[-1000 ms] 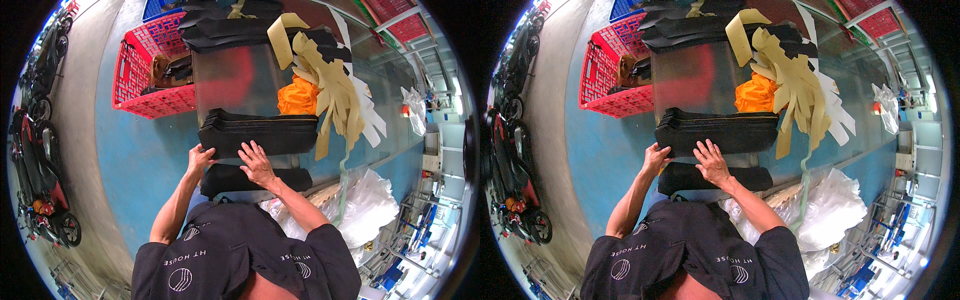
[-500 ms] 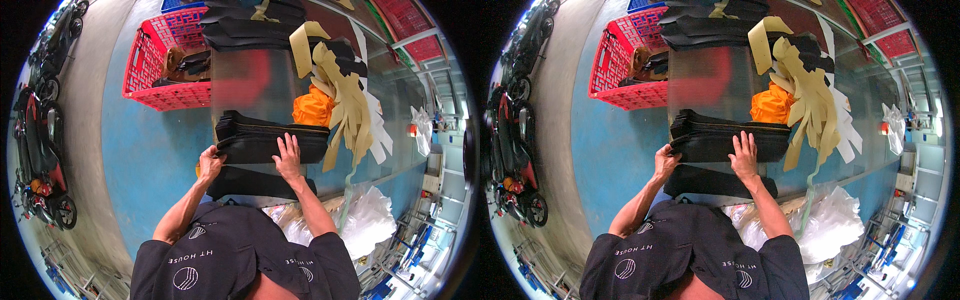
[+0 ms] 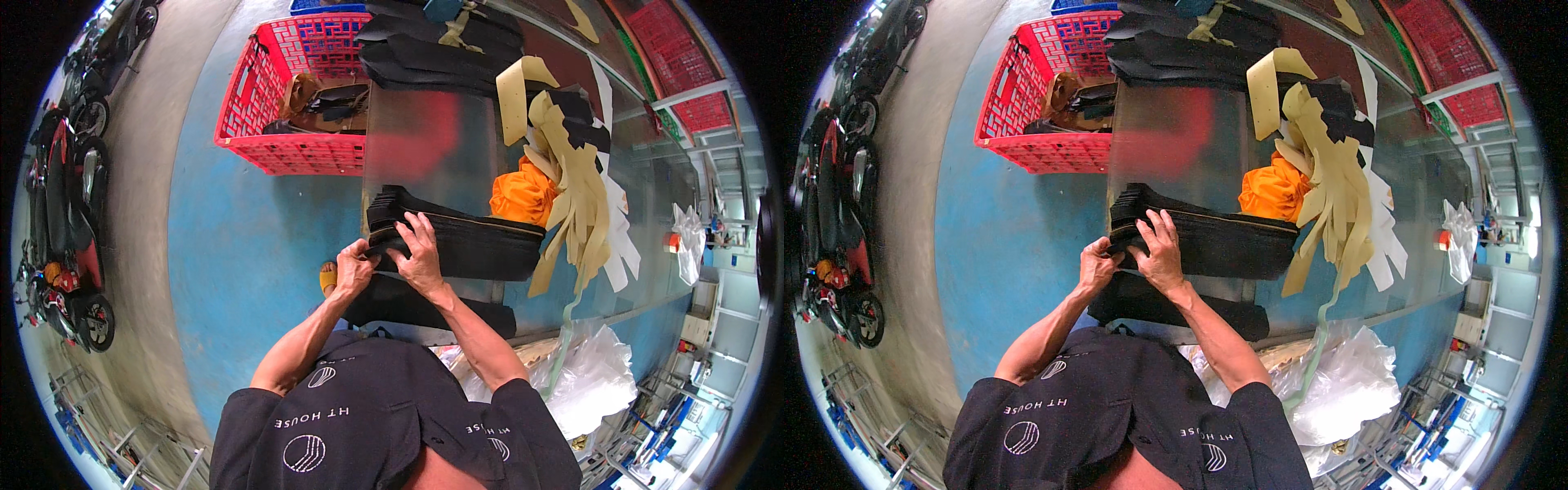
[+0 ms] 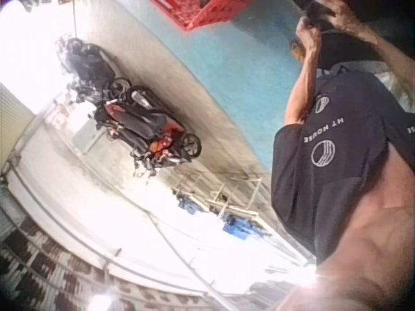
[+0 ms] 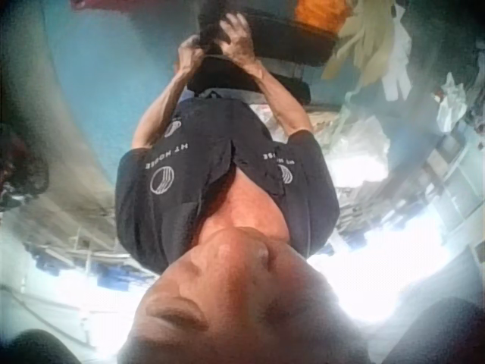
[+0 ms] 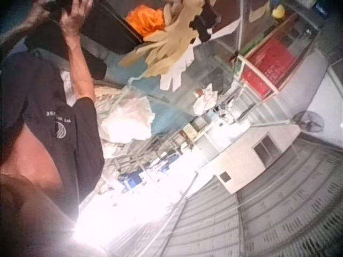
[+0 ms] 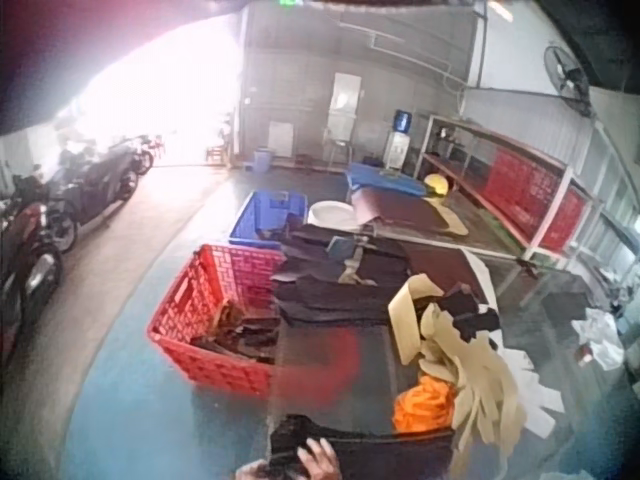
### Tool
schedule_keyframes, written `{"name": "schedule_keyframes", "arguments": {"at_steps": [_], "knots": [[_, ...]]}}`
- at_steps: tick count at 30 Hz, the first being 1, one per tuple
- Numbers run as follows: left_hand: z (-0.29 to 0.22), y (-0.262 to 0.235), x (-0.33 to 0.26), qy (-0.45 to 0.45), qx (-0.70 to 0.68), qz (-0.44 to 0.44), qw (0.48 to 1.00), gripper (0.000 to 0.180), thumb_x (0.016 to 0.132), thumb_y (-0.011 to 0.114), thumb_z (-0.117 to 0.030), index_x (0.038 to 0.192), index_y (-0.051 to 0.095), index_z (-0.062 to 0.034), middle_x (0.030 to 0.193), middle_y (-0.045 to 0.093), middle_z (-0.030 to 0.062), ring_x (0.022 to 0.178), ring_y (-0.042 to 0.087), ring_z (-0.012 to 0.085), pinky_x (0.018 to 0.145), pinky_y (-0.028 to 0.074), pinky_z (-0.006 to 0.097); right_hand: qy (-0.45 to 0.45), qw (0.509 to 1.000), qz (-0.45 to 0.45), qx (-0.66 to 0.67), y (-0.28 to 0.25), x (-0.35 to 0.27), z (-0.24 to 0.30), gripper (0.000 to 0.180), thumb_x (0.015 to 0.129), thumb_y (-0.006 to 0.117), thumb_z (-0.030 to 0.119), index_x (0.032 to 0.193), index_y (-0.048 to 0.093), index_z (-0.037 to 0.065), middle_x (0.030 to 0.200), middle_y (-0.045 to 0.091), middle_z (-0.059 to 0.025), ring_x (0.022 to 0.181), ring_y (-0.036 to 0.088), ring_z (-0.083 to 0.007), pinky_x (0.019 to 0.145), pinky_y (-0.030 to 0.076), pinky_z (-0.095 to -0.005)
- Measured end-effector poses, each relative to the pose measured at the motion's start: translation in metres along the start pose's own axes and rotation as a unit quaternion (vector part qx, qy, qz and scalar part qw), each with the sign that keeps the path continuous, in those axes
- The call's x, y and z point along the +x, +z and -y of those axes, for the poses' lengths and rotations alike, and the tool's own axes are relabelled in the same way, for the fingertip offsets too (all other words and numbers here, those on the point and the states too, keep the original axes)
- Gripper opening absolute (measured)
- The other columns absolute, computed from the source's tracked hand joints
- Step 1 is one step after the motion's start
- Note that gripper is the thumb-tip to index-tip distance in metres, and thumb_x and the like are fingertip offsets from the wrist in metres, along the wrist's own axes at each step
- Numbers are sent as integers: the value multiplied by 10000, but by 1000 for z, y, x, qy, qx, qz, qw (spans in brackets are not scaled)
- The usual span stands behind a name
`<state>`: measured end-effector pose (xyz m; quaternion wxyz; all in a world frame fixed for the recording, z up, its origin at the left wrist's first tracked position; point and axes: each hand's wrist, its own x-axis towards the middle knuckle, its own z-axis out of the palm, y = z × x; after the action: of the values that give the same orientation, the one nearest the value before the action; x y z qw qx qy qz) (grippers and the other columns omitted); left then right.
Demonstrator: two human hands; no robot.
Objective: The person repeatedly places black foam insoles onto a heated conveyor belt, then moves to a table to fold and stack the insoles with yellow foam pieces. The person handles the insoles one at a time and stacks them on the table.
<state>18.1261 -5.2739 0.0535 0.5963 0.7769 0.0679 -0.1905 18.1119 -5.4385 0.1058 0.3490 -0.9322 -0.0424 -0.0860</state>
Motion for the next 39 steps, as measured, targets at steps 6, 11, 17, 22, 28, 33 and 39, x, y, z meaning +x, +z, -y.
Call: {"name": "schedule_keyframes", "arguments": {"at_steps": [6,11,17,22,28,33,39], "knots": [[6,3,1,2,-24,-2,1000,147,728,710,-74,823,617,-14,635,605,58,586,548,109,558,450,301,-47,998,-16,-38,0,-5,2,534,707,753,116,1197,570,9,1338,478,-162,1292,384,-365,1068,330,-445],[3,2,-2,-4,-61,1,998,174,733,702,-65,894,651,-25,686,644,53,608,564,110,578,462,290,-66,996,-13,-51,5,-13,1,595,727,738,121,1268,519,5,1351,476,-159,1288,402,-354,1063,341,-440],[0,0,0,26,-45,13,999,172,770,700,-40,934,651,-24,775,660,21,664,576,79,568,500,260,-58,997,-25,-41,9,-16,-1,596,739,730,116,1283,512,9,1333,501,-162,1269,434,-352,1057,350,-432],[-3,0,-1,-17,-78,18,997,144,753,697,-62,871,637,-7,697,649,51,658,566,78,604,467,277,-36,999,-23,-9,4,-12,5,506,757,729,145,1206,550,-2,1266,547,-168,1239,462,-364,1039,369,-433],[-3,-3,-1,9,-18,8,1000,138,727,698,-59,819,614,-2,684,639,76,664,580,100,608,463,286,-99,991,-63,65,-9,4,8,265,827,695,252,877,625,2,1085,595,-153,1043,562,-316,905,435,-409],[2,0,1,26,-6,6,1000,151,705,696,-55,826,622,-5,711,651,83,687,593,109,634,469,285,-17,991,-41,125,3,12,2,208,812,700,183,867,599,9,920,587,-101,652,579,-252,637,467,-379],[6,0,1,58,-35,8,998,172,697,668,-36,865,638,-9,743,668,73,715,607,110,677,483,284,58,991,-5,122,-7,29,25,208,744,735,53,908,610,30,822,568,-93,647,591,-218,584,475,-329]]}}
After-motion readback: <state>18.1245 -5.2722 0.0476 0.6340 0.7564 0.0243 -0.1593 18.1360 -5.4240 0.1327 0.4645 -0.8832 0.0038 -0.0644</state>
